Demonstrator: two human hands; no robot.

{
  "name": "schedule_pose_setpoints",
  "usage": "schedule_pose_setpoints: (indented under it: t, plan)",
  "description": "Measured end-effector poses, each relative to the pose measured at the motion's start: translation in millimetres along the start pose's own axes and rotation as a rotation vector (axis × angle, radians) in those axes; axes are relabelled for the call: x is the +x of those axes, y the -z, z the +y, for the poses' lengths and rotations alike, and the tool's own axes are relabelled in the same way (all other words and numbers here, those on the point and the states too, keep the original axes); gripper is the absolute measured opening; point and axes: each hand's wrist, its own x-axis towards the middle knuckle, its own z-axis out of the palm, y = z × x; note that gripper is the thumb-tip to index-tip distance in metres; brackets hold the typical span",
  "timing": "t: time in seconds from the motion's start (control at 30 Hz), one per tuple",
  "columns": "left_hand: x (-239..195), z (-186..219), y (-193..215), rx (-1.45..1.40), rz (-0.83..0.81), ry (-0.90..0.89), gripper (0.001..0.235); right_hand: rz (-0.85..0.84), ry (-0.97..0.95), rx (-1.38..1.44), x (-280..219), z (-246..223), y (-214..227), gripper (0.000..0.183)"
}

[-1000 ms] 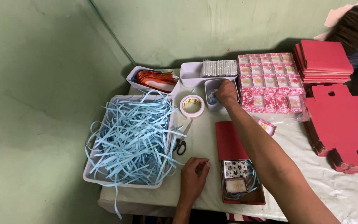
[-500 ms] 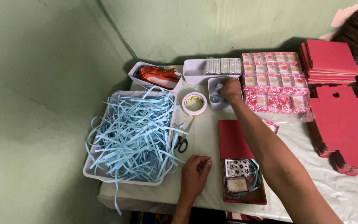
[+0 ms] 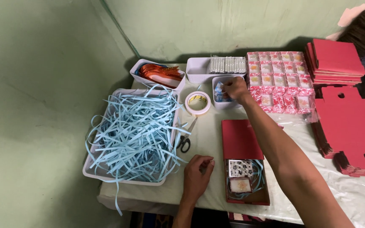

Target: Assembling a small red gift box by placing a packaged item inside and folding the cardboard tabs to close it.

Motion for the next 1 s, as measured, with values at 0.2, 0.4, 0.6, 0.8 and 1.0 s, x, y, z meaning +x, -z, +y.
schedule_pose_setpoints:
  t: [0.2, 0.4, 0.6, 0.8, 1.0]
  plan:
    - [-1.6, 1.5, 0.7, -0.005, 0.004, -0.023, 0.015, -0.068, -0.032, 0.28, -21.3, -9.4, 8.6, 0.012]
    - [-2.1, -0.8, -0.3, 0.014, 0.001, -0.036, 0.014, -0.036, -0.016, 0.293, -20.7, -2.0, 13.3, 0.049]
    - [-2.0, -3.3, -1.9, 0.001, 0.006, -0.025, 0.015, -0.069, 0.001, 0.281, -28.5, -7.6, 16.5, 0.005]
    - [-2.0, -0.2, 0.3, 0.01, -0.001, -0.039, 0.015, -0.096, 0.016, 0.237, -24.1, -4.9, 12.8, 0.01]
    - [-2.1, -2.0, 0.0, 0.003, -0.004, -0.041, 0.015, -0.133, 0.051, 0.24, -26.4, -7.3, 13.0, 0.036]
